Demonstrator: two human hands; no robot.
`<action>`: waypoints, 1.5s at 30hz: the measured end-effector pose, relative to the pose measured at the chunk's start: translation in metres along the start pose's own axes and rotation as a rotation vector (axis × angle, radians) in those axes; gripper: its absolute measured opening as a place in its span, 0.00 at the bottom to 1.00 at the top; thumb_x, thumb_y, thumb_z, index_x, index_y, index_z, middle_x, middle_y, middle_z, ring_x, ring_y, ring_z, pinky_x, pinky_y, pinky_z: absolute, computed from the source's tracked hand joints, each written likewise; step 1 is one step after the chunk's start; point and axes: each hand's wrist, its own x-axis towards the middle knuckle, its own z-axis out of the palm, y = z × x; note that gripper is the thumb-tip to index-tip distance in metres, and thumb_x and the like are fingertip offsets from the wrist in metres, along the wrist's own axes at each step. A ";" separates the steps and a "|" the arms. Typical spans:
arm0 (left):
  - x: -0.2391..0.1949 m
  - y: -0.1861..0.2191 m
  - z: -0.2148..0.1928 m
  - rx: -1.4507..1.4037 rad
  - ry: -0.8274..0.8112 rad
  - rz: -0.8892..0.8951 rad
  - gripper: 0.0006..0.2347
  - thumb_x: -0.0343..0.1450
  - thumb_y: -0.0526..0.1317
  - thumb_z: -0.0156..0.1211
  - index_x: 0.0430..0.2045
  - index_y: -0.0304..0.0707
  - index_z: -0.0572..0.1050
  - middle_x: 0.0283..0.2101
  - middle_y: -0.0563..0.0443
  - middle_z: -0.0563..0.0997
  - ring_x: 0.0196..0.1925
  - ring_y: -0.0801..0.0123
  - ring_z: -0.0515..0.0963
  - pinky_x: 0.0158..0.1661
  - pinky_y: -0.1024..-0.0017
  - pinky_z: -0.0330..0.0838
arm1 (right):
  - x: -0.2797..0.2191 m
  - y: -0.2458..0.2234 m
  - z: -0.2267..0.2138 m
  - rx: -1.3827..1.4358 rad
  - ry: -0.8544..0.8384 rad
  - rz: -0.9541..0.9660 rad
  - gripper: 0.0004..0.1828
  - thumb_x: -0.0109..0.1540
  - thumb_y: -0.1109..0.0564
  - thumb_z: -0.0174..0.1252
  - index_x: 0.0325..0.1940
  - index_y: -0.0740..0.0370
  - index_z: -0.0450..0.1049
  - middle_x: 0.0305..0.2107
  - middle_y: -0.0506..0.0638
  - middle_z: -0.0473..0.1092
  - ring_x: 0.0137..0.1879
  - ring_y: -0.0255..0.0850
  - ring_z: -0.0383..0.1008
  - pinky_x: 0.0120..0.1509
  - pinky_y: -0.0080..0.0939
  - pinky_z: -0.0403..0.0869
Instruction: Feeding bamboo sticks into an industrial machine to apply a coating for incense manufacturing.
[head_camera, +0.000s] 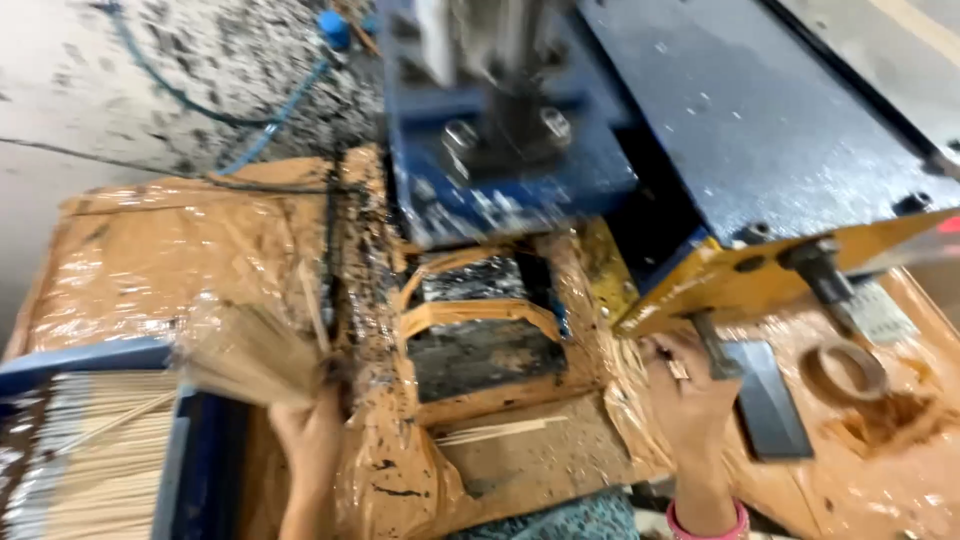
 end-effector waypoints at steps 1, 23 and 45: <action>-0.009 0.010 -0.003 -0.125 -0.018 -0.035 0.07 0.77 0.31 0.56 0.30 0.30 0.78 0.24 0.55 0.75 0.23 0.80 0.69 0.23 0.78 0.60 | -0.017 0.018 -0.001 0.192 0.081 0.221 0.12 0.63 0.66 0.62 0.51 0.65 0.79 0.37 0.56 0.77 0.40 0.46 0.77 0.48 0.40 0.73; 0.086 0.077 0.067 -0.368 -0.328 -0.220 0.04 0.72 0.33 0.60 0.32 0.30 0.78 0.21 0.54 0.76 0.18 0.78 0.71 0.18 0.79 0.65 | 0.110 -0.086 0.042 -0.201 -0.266 -0.396 0.20 0.62 0.66 0.51 0.56 0.56 0.79 0.54 0.48 0.76 0.64 0.47 0.73 0.73 0.58 0.65; 0.013 -0.015 -0.014 0.234 -0.030 0.105 0.11 0.74 0.30 0.57 0.19 0.27 0.74 0.18 0.49 0.72 0.20 0.77 0.68 0.20 0.75 0.59 | 0.006 -0.004 0.000 0.076 0.001 0.106 0.12 0.60 0.63 0.57 0.46 0.59 0.81 0.29 0.52 0.75 0.37 0.45 0.72 0.51 0.47 0.70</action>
